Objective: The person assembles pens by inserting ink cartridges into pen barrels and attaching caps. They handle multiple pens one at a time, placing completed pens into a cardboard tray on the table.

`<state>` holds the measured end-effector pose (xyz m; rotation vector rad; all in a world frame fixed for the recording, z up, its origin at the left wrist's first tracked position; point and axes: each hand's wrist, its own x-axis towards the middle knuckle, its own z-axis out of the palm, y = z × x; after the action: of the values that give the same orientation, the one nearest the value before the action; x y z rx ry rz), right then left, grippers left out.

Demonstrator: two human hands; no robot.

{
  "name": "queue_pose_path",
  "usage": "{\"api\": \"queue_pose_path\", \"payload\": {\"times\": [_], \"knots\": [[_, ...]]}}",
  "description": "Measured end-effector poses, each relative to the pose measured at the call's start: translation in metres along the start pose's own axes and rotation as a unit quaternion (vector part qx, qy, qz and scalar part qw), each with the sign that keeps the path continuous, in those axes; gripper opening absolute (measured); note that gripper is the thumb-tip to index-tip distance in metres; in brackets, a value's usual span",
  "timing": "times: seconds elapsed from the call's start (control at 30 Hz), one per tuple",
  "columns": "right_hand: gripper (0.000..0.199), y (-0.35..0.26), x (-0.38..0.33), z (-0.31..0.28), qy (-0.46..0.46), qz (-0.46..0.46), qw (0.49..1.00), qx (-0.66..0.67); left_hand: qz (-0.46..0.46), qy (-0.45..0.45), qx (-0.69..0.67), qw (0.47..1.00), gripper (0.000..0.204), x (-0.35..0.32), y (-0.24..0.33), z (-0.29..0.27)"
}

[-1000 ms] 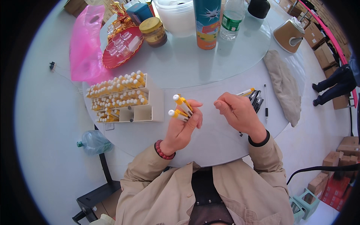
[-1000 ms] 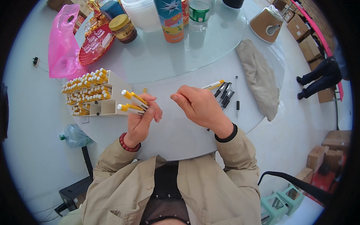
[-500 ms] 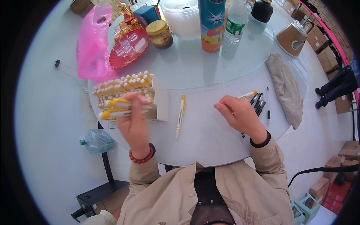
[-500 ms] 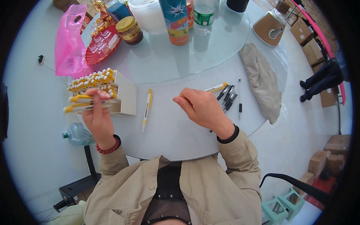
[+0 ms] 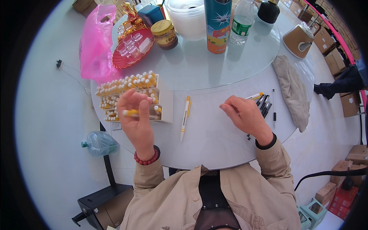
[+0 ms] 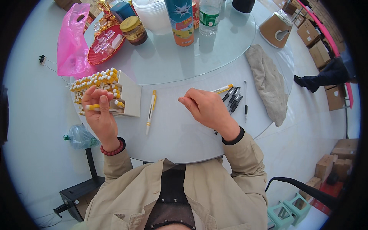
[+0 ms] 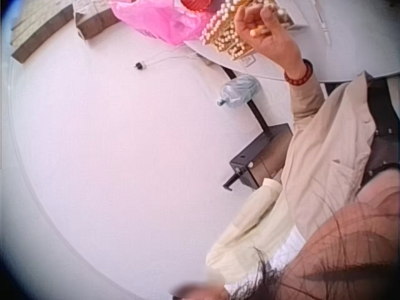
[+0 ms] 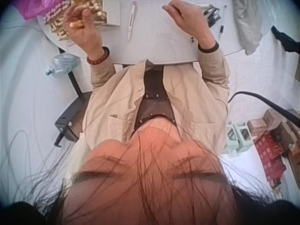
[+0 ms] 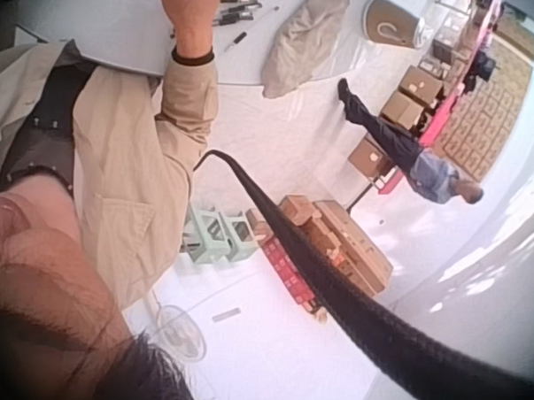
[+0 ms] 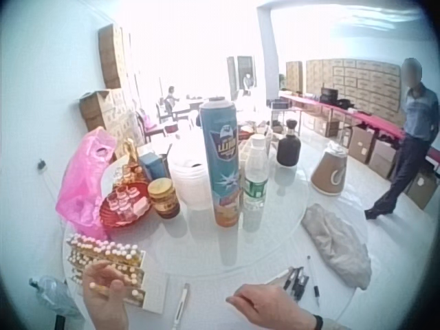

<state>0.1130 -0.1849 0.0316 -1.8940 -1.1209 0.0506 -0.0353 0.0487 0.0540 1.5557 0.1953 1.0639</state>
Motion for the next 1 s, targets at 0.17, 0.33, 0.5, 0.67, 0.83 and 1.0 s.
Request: {"api": "queue_pose_path", "payload": {"times": [0.17,0.33,0.5,0.67,0.83,1.0], "knots": [[0.022,0.001,0.001,0.0,-0.001,-0.003,1.0,0.001,0.036,0.012,0.008,0.999,0.035,0.001,0.002,0.002],[0.022,0.002,0.001,0.001,0.001,-0.003,1.0,0.004,0.086,0.053,0.106,0.989,0.033,0.001,-0.001,0.004],[0.022,0.002,0.001,0.001,0.006,-0.009,1.0,-0.01,0.436,-0.011,0.364,0.823,0.018,-0.02,0.016,0.005],[0.023,0.002,0.0,0.002,0.009,-0.009,1.0,-0.014,0.145,-0.273,0.358,0.881,0.041,-0.061,0.008,0.033],[0.024,0.003,0.0,0.002,0.003,-0.004,1.0,-0.02,0.051,-0.274,0.502,0.818,0.054,-0.066,-0.014,0.04],[0.023,0.002,0.0,0.003,0.002,-0.012,1.0,-0.007,-0.004,-0.287,0.537,0.793,0.055,-0.069,-0.024,0.037]]}}
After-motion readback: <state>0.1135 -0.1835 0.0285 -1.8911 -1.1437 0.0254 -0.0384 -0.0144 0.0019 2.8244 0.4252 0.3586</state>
